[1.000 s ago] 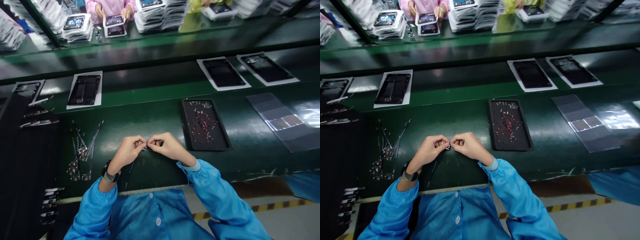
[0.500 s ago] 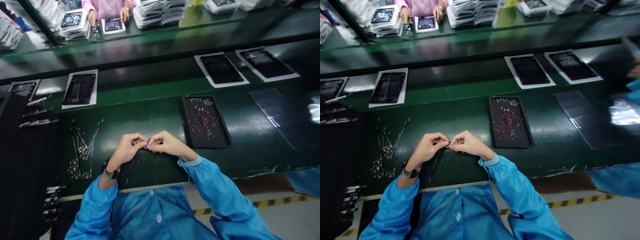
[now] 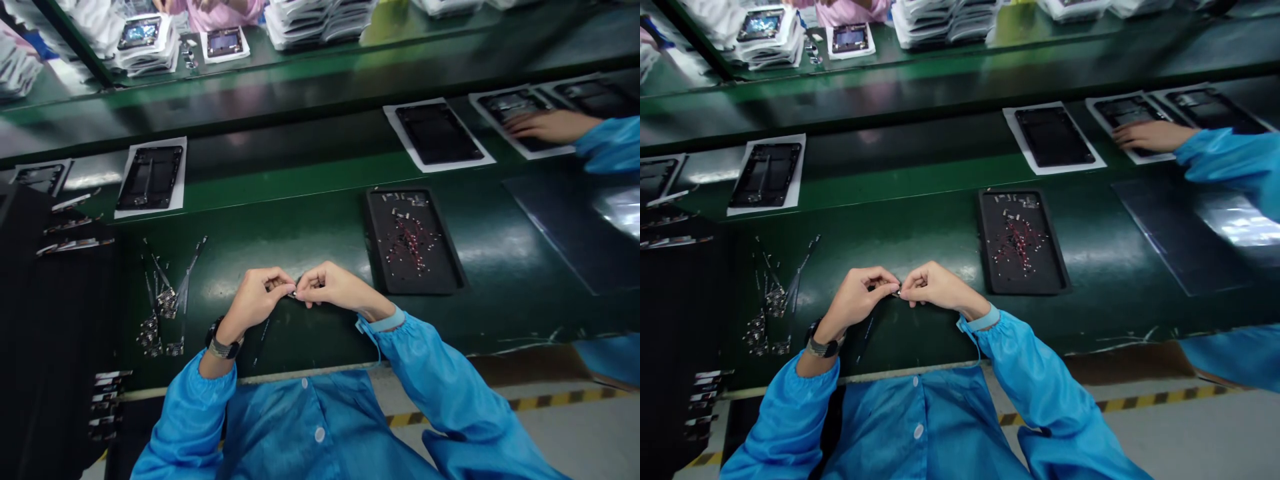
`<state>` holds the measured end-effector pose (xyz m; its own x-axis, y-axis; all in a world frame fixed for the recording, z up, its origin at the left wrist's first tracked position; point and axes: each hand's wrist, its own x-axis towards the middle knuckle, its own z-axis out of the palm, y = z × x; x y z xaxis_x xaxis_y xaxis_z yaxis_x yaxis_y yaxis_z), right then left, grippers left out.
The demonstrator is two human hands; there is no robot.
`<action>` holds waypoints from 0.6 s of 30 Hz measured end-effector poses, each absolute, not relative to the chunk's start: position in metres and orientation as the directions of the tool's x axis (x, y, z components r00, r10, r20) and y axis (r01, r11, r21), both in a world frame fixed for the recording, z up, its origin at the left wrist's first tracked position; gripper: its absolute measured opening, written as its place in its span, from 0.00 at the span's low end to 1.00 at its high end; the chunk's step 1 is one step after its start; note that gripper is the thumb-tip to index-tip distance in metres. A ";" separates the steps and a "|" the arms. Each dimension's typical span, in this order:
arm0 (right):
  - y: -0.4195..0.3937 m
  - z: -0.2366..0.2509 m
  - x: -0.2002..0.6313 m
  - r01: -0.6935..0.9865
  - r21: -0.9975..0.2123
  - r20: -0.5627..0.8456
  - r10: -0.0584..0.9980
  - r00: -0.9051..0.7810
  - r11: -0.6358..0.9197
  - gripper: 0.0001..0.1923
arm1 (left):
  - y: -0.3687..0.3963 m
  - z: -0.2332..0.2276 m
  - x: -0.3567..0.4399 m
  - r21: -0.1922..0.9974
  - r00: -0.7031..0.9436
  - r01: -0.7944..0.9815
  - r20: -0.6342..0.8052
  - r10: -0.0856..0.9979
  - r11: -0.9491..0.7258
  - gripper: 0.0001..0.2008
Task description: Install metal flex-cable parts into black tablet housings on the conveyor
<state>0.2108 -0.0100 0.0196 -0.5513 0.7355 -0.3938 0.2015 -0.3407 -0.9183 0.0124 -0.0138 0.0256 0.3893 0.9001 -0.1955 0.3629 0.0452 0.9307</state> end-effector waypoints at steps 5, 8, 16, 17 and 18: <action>-0.011 0.019 0.209 0.180 -0.926 -0.376 0.758 -0.533 -0.333 0.13 | -0.013 0.026 0.013 0.949 0.359 0.308 -0.186 0.914 0.072 0.06; -0.011 0.018 0.209 0.158 -0.943 -0.333 0.794 -0.509 -0.294 0.13 | -0.012 0.026 0.014 0.956 0.314 0.260 -0.213 0.925 0.132 0.06; -0.009 0.014 0.211 0.120 -0.952 -0.301 0.793 -0.530 -0.281 0.13 | -0.011 0.022 0.017 0.955 0.285 0.223 -0.255 0.924 0.195 0.07; -0.009 0.014 0.211 0.116 -0.951 -0.302 0.791 -0.531 -0.285 0.13 | -0.011 0.021 0.017 0.955 0.284 0.224 -0.257 0.924 0.197 0.07; -0.009 0.014 0.211 0.112 -0.951 -0.303 0.791 -0.532 -0.289 0.14 | -0.012 0.021 0.017 0.954 0.283 0.225 -0.260 0.923 0.200 0.07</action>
